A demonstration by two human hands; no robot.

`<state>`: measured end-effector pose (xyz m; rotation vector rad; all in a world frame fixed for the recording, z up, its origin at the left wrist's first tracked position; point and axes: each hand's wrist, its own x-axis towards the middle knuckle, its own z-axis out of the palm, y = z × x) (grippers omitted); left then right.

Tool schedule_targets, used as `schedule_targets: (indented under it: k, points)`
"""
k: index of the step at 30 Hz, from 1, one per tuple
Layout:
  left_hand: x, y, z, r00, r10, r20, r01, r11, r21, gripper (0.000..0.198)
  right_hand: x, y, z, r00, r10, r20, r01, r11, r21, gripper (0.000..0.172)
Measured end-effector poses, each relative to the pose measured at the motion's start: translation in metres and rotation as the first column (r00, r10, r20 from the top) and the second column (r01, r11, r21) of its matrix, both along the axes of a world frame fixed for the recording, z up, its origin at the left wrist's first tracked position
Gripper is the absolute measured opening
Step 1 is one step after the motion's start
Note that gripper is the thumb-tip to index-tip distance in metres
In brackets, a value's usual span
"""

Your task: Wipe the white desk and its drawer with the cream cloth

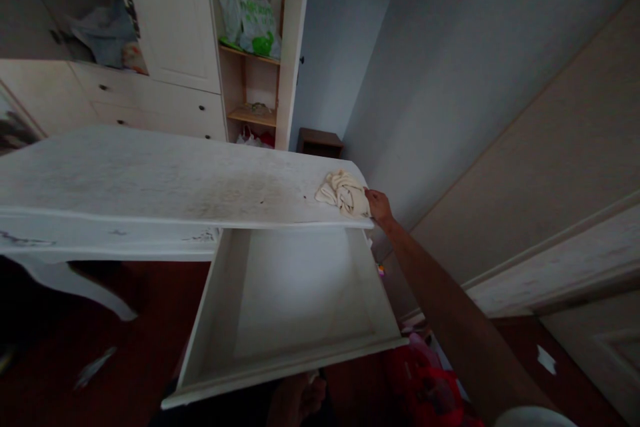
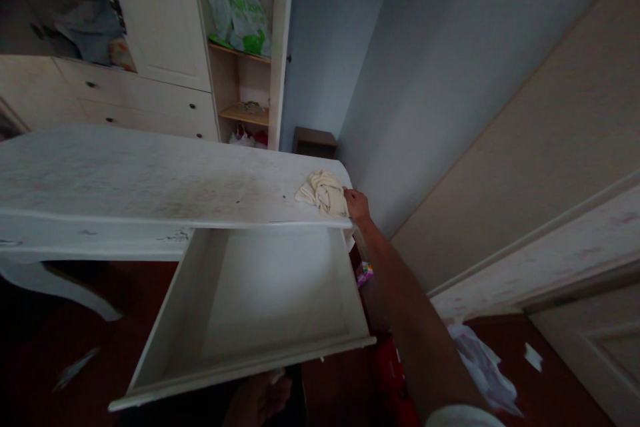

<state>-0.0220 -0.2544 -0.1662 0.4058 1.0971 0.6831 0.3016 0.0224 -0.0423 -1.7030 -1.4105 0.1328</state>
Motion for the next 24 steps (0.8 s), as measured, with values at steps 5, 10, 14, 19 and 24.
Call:
schedule_targets:
  k: [5, 10, 14, 19, 24]
  points:
    - [-0.001, 0.0, -0.006, 1.0, -0.029, -0.011, 0.029, 0.999, 0.017, 0.047, -0.002, -0.001, 0.002, 1.0, -0.006, -0.005, 0.006, 1.0, 0.007, 0.057]
    - [-0.001, 0.0, -0.012, 1.0, -0.004, -0.027, 0.005, 1.0, 0.012, 0.048, -0.003, -0.002, 0.001, 1.0, -0.01, -0.029, 0.011, 1.0, 0.014, 0.057]
    - [-0.001, -0.002, -0.019, 0.999, 0.028, -0.027, -0.028, 1.0, 0.007, 0.051, -0.002, -0.002, 0.0, 0.998, -0.011, -0.056, 0.012, 1.0, 0.025, 0.055]
    - [0.001, -0.001, -0.028, 0.999, 0.032, 0.012, -0.032, 0.999, 0.038, 0.056, -0.001, 0.0, -0.002, 0.996, 0.002, -0.093, 0.002, 0.999, 0.039, 0.053]
    - [-0.003, 0.009, -0.025, 0.999, -0.026, -0.028, 0.028, 0.998, 0.061, 0.054, 0.004, 0.003, -0.003, 0.981, 0.024, -0.194, -0.012, 0.998, 0.065, 0.049]
